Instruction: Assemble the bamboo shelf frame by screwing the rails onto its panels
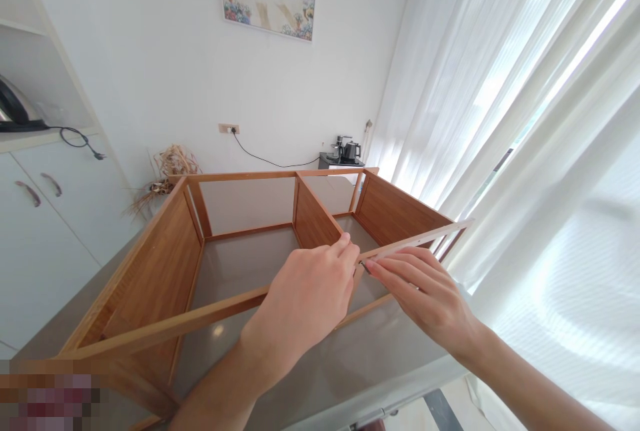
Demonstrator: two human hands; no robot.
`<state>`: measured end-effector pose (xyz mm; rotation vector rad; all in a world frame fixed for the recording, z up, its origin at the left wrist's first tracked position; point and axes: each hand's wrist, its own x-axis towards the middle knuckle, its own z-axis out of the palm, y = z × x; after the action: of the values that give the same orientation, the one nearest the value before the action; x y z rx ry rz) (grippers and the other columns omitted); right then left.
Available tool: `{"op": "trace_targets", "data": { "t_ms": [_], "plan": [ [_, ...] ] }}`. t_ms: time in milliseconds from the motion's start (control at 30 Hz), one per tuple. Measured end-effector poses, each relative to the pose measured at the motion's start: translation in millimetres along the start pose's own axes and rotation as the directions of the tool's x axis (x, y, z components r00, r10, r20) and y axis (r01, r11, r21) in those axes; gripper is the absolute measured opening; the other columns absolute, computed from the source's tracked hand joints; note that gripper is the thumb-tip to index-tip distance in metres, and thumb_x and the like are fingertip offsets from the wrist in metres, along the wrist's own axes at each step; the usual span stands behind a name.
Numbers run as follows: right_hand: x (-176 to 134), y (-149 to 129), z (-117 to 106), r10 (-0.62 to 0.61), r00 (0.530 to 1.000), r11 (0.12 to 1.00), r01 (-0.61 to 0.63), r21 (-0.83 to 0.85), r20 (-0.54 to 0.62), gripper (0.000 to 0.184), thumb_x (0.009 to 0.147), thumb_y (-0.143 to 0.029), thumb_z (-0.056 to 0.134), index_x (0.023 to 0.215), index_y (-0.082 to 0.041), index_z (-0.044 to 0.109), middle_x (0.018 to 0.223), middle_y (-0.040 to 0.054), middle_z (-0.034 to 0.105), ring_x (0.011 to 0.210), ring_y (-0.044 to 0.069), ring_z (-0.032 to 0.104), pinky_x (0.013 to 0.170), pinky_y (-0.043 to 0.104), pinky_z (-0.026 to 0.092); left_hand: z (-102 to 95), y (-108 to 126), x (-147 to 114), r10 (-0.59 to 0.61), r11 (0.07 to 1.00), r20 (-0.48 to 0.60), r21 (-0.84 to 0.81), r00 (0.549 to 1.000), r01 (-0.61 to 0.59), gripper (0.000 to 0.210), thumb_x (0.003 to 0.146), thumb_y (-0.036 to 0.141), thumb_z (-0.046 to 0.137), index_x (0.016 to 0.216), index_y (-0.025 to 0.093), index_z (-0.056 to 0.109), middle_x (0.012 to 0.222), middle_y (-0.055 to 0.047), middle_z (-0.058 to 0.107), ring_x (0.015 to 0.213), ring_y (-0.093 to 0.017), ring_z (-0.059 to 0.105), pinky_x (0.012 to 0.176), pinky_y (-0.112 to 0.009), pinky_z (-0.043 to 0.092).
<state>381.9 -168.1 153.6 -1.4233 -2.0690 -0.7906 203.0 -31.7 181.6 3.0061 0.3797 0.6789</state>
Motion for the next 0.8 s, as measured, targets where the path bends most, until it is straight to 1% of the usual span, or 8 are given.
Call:
{"op": "trace_targets", "data": {
  "t_ms": [167, 300, 433, 533, 667, 800],
  "plan": [
    [2.7, 2.6, -2.1, -0.032, 0.999, 0.999, 0.032, -0.010, 0.021, 0.044, 0.089, -0.002, 0.059, 0.131, -0.016, 0.057, 0.110, 0.0096, 0.072, 0.100, 0.022, 0.065, 0.088, 0.042, 0.050, -0.5, 0.1, 0.1, 0.002, 1.000, -0.002, 0.006, 1.000, -0.002, 0.029, 0.102, 0.027, 0.034, 0.116, 0.023, 0.059, 0.139, -0.006, 0.059, 0.097, -0.021, 0.071, 0.073, -0.032, 0.055],
    [1.7, 1.8, -1.8, -0.039, 0.999, 0.999, 0.039, -0.018, 0.026, 0.041, 0.089, -0.002, 0.059, 0.129, -0.014, 0.058, 0.110, 0.0106, 0.072, 0.099, 0.021, 0.065, 0.088, 0.042, 0.049, -0.6, -0.2, 0.6, 0.003, 1.000, -0.005, 0.008, 1.000, -0.003, 0.029, 0.102, 0.027, 0.035, 0.117, 0.023, 0.059, 0.139, -0.007, 0.059, 0.097, -0.021, 0.071, 0.073, -0.031, 0.054],
    [4.5, 0.3, -4.4, -0.031, 0.999, 0.999, 0.031, -0.029, 0.026, 0.038, 0.091, -0.002, 0.057, 0.127, -0.014, 0.059, 0.108, 0.0102, 0.072, 0.098, 0.021, 0.066, 0.089, 0.042, 0.048, 0.1, -0.1, -0.1, 0.004, 1.000, -0.008, 0.013, 1.000, -0.004, 0.029, 0.101, 0.026, 0.036, 0.120, 0.023, 0.058, 0.139, -0.007, 0.059, 0.097, -0.021, 0.071, 0.074, -0.031, 0.055],
    [10.9, 1.5, -10.1, -0.045, 0.996, 0.998, 0.047, -0.028, 0.084, 0.036, 0.092, -0.003, 0.056, 0.126, -0.015, 0.057, 0.109, 0.0095, 0.072, 0.099, 0.021, 0.065, 0.090, 0.043, 0.047, 0.9, 0.1, -1.0, 0.008, 1.000, -0.007, 0.019, 1.000, -0.007, 0.030, 0.101, 0.026, 0.035, 0.120, 0.023, 0.059, 0.138, -0.007, 0.059, 0.097, -0.020, 0.071, 0.074, -0.031, 0.055],
    [18.9, 4.1, -18.2, -0.082, 0.981, 0.996, 0.087, -0.025, 0.178, 0.033, 0.094, -0.004, 0.053, 0.124, -0.015, 0.057, 0.115, 0.0092, 0.070, 0.105, 0.020, 0.064, 0.091, 0.042, 0.047, 1.9, 0.2, -1.1, 0.009, 1.000, -0.013, 0.028, 1.000, -0.009, 0.032, 0.102, 0.026, 0.034, 0.122, 0.022, 0.058, 0.138, -0.008, 0.059, 0.098, -0.020, 0.071, 0.076, -0.031, 0.055],
    [21.5, 2.6, -21.3, -0.066, 0.976, 0.995, 0.079, -0.056, 0.209, 0.028, 0.096, -0.007, 0.051, 0.122, -0.015, 0.058, 0.112, 0.0087, 0.071, 0.104, 0.020, 0.065, 0.091, 0.042, 0.048, 1.6, 0.8, 0.0, 0.013, 1.000, -0.005, 0.025, 1.000, -0.013, 0.033, 0.103, 0.027, 0.032, 0.121, 0.022, 0.058, 0.138, -0.008, 0.059, 0.097, -0.021, 0.071, 0.073, -0.032, 0.055]
  ]
}}
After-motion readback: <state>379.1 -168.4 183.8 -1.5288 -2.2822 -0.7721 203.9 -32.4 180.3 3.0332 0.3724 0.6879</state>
